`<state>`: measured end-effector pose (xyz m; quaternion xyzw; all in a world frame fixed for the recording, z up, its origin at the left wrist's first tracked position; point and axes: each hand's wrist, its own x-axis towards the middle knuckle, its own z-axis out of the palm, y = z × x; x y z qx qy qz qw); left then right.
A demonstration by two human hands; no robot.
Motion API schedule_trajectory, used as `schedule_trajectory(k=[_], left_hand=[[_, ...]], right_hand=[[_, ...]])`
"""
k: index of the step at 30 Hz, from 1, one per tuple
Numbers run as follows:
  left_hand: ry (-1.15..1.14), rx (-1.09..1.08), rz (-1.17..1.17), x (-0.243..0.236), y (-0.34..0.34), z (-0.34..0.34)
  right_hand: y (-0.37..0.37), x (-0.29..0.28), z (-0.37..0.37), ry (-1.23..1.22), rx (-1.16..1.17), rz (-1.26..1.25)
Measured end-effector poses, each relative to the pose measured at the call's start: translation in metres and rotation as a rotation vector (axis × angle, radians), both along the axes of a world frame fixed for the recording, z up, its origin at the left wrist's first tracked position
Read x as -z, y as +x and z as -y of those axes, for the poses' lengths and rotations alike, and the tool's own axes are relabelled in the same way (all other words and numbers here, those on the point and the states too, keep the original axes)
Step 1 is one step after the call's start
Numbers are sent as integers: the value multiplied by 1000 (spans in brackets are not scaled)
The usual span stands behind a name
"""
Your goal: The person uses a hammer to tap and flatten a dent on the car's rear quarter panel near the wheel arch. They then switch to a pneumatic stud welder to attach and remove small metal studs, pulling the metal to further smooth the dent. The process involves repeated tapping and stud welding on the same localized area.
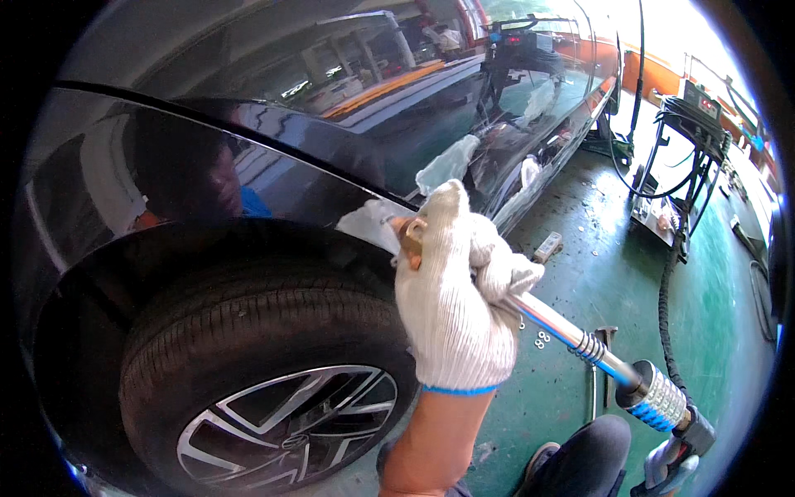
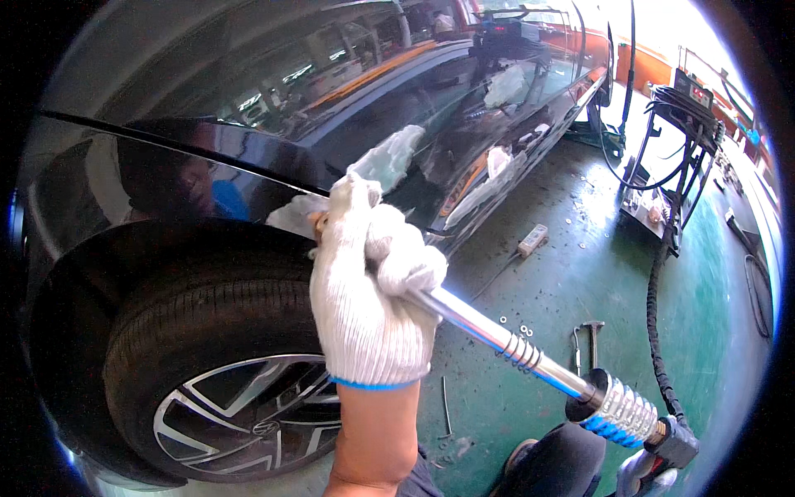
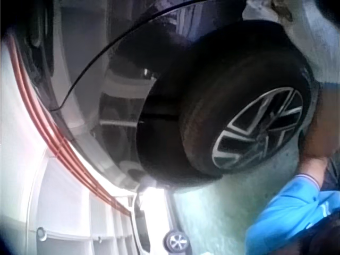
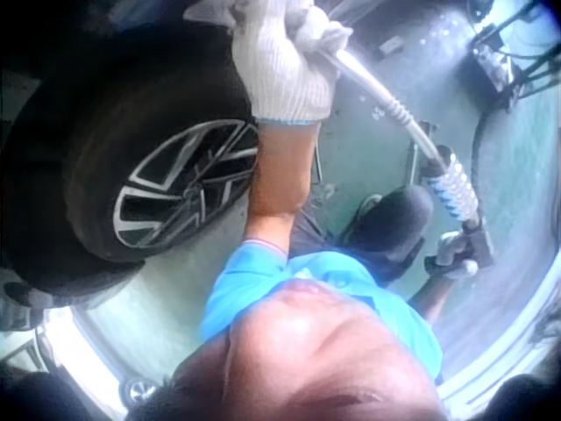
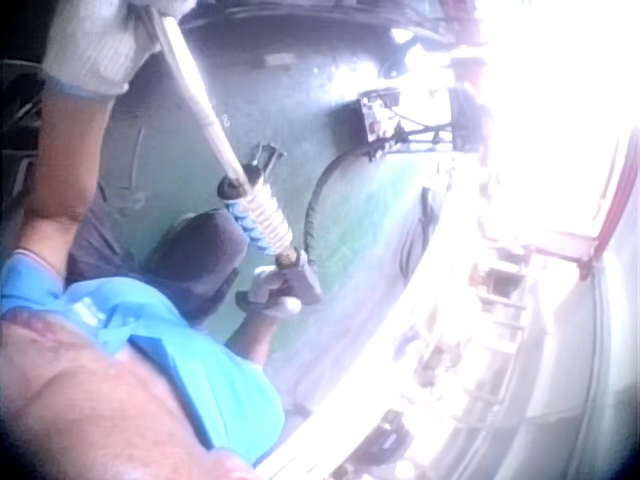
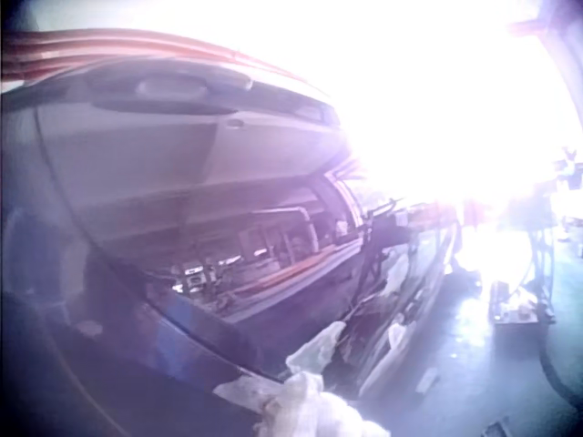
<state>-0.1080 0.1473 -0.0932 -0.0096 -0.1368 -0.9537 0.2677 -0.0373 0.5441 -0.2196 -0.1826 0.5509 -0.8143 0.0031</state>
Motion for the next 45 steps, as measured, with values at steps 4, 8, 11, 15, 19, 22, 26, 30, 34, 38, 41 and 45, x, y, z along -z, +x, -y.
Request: schedule_trajectory(k=[4,8,11,15,19,22,26,30,34,38,41,45], left_hand=[[-3,23,-8,7,-11,16],[1,62,-55,13,-14,30],[7,63,-66,12,-15,29],[12,89,-83,14,-17,28],[4,89,-89,15,-17,28],[-4,85,-87,16,-18,27],[-25,104,-120,16,-15,29],[-28,66,-110,14,-15,28],[-30,27,-104,17,-20,10],[-217,56,-94,46,-11,-35],[-424,139,72,47,-1,-90],[-287,242,-15,49,2,-95]], right_hand=[[0,-19,44,59,92,-65],[-3,-18,49,43,78,-5],[-1,-10,42,42,69,17],[-2,0,36,21,77,16],[-1,17,18,-50,118,44],[0,34,0,-111,156,64],[-1,70,-25,-262,203,108],[-4,88,-28,-526,409,205],[0,91,-31,-648,772,286],[6,115,-45,-379,415,135],[3,113,-45,-345,307,166],[6,114,-49,-326,315,155]])
